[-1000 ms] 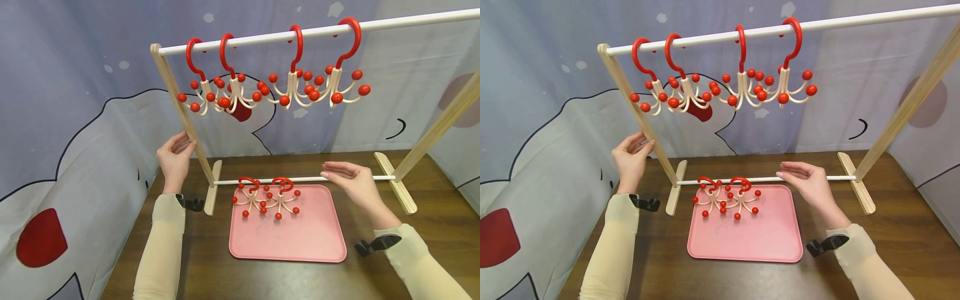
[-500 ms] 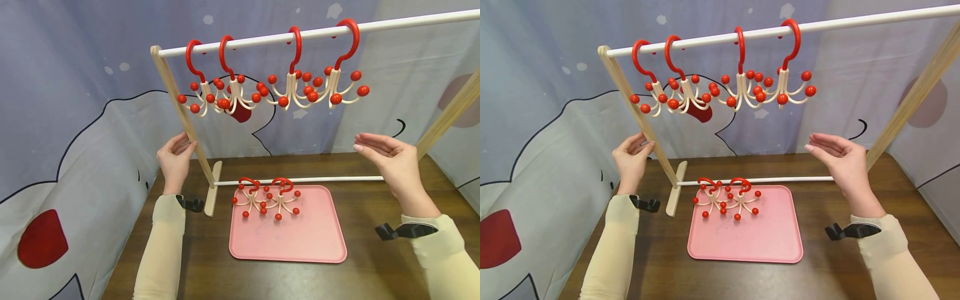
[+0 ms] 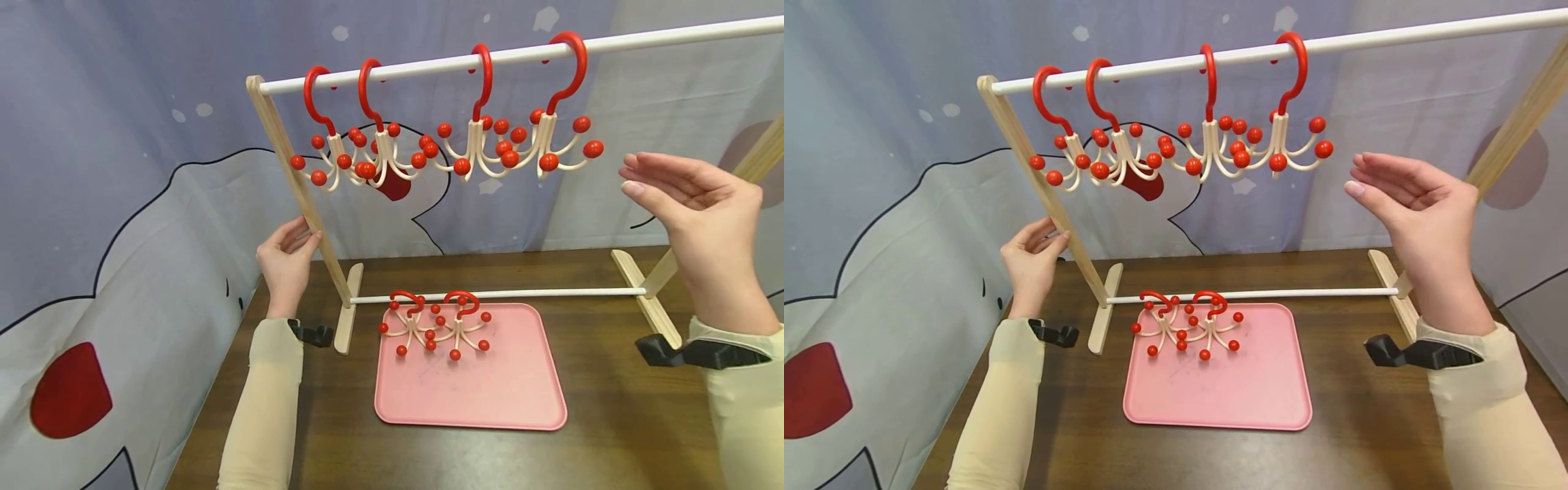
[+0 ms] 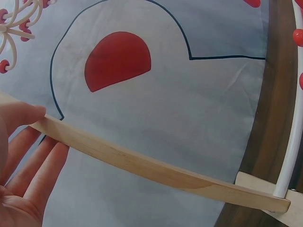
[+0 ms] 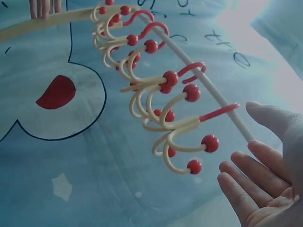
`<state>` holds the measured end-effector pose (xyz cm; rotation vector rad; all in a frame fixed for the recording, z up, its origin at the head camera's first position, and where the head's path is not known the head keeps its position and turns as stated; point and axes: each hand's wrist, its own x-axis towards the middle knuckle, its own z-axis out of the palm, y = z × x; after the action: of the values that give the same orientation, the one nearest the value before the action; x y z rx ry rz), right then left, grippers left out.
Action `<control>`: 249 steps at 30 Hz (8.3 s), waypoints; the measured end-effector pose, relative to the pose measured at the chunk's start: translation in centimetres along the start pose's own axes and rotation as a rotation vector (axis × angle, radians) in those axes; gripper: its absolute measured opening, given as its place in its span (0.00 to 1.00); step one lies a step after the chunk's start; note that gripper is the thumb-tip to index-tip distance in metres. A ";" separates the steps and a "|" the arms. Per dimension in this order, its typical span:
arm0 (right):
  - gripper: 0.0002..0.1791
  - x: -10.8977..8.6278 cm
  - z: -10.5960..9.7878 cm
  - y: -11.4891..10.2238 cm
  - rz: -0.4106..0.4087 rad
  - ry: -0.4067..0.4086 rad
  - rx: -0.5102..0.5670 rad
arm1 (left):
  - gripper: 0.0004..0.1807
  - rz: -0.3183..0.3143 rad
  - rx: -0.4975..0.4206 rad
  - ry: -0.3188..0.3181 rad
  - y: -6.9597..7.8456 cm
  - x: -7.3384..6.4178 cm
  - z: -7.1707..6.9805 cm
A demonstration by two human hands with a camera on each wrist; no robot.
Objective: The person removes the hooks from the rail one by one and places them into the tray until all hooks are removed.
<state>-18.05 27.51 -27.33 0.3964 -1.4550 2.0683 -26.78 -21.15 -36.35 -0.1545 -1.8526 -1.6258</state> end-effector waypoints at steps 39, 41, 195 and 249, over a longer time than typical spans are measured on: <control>0.23 7.9 8.3 -2.9 0.086 -0.007 -0.276 | 0.17 -0.009 0.046 -0.016 3.3 -1.0 0.3; 0.22 8.0 8.3 -2.8 0.076 0.001 -0.250 | 0.17 -0.007 0.047 -0.015 3.2 -1.0 0.3; 0.10 -12.5 -1.7 13.9 0.297 -0.219 -0.628 | 0.18 0.006 0.001 0.005 -0.1 0.1 -0.1; 0.20 -11.1 -2.5 13.5 0.309 -0.174 -0.496 | 0.18 0.013 0.036 0.000 3.0 -0.8 0.4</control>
<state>-17.24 23.43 -44.42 0.1579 -2.1762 1.8321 -24.83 -19.82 -34.29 -0.1502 -1.8762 -1.5830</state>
